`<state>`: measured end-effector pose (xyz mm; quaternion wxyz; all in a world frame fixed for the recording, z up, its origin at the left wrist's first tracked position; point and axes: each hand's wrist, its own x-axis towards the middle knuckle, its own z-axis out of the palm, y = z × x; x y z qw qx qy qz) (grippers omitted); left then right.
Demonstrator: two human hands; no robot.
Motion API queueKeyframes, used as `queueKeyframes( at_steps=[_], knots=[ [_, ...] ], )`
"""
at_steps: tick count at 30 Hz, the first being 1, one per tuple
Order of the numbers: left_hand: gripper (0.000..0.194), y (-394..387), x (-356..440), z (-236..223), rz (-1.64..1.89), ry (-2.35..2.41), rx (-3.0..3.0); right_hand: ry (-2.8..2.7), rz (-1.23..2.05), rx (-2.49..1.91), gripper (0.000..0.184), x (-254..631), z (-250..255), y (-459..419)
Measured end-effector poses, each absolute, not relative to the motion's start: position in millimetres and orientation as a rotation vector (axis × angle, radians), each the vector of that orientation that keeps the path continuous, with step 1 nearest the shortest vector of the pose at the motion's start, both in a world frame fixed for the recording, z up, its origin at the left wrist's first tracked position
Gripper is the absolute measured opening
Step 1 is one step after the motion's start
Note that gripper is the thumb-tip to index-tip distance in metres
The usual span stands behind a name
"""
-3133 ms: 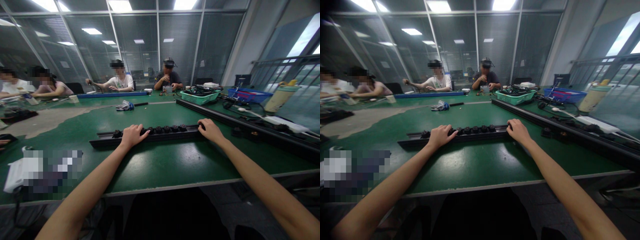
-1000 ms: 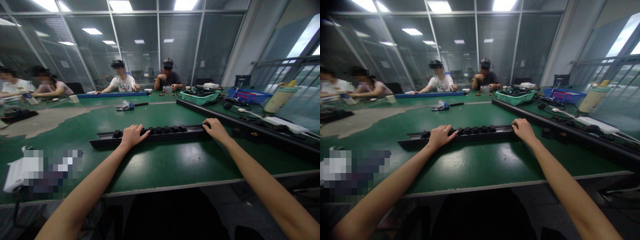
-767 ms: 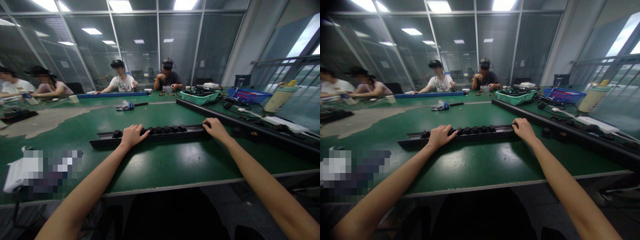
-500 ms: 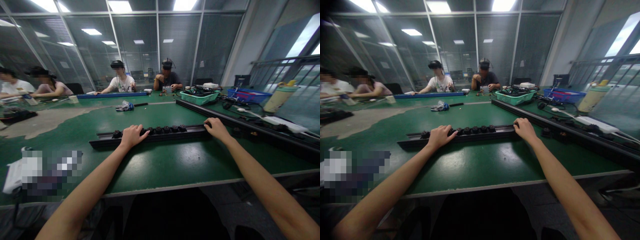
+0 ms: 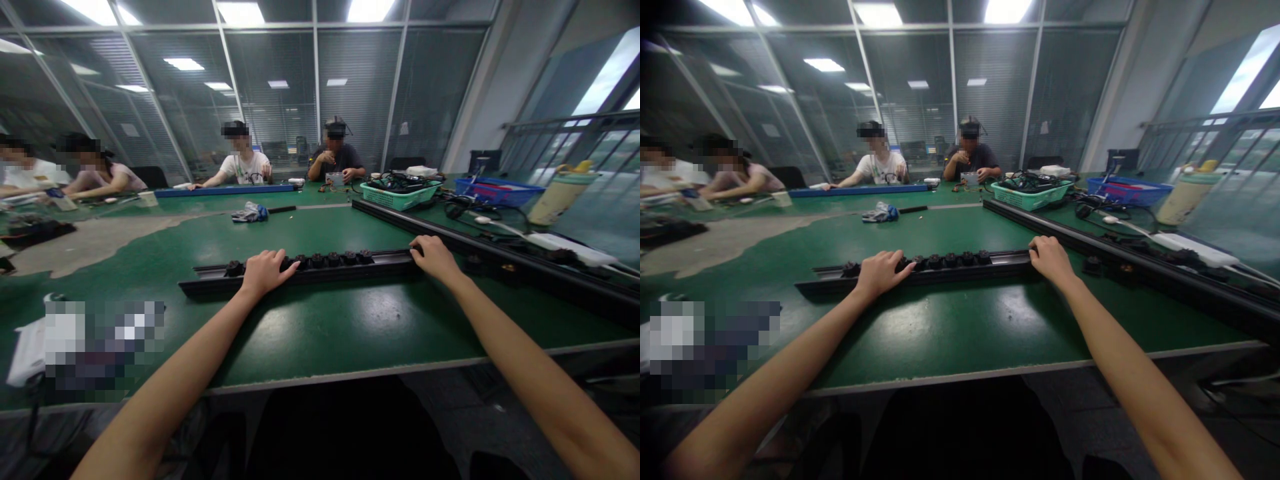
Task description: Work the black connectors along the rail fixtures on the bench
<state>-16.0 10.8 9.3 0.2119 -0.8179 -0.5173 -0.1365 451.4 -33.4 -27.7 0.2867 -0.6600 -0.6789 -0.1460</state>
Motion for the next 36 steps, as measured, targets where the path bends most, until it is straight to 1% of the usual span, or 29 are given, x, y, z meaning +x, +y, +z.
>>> queueKeyframes(
  at_steps=[21, 32, 36],
  knots=[
    [0.069, 11, -15, 9, -0.369, -1.435, -2.249, -1.743, -0.462, -1.853, 0.019, 460, -30, -34],
    [0.069, 11, -16, 9, -0.381, -1.432, -2.264, -1.7, -0.367, -1.897, 0.019, 466, -28, -35],
    [0.068, 10, -15, 10, -0.385, -1.439, -2.275, -1.693, -0.38, -1.899, 0.02, 466, -28, -35]
  ],
)
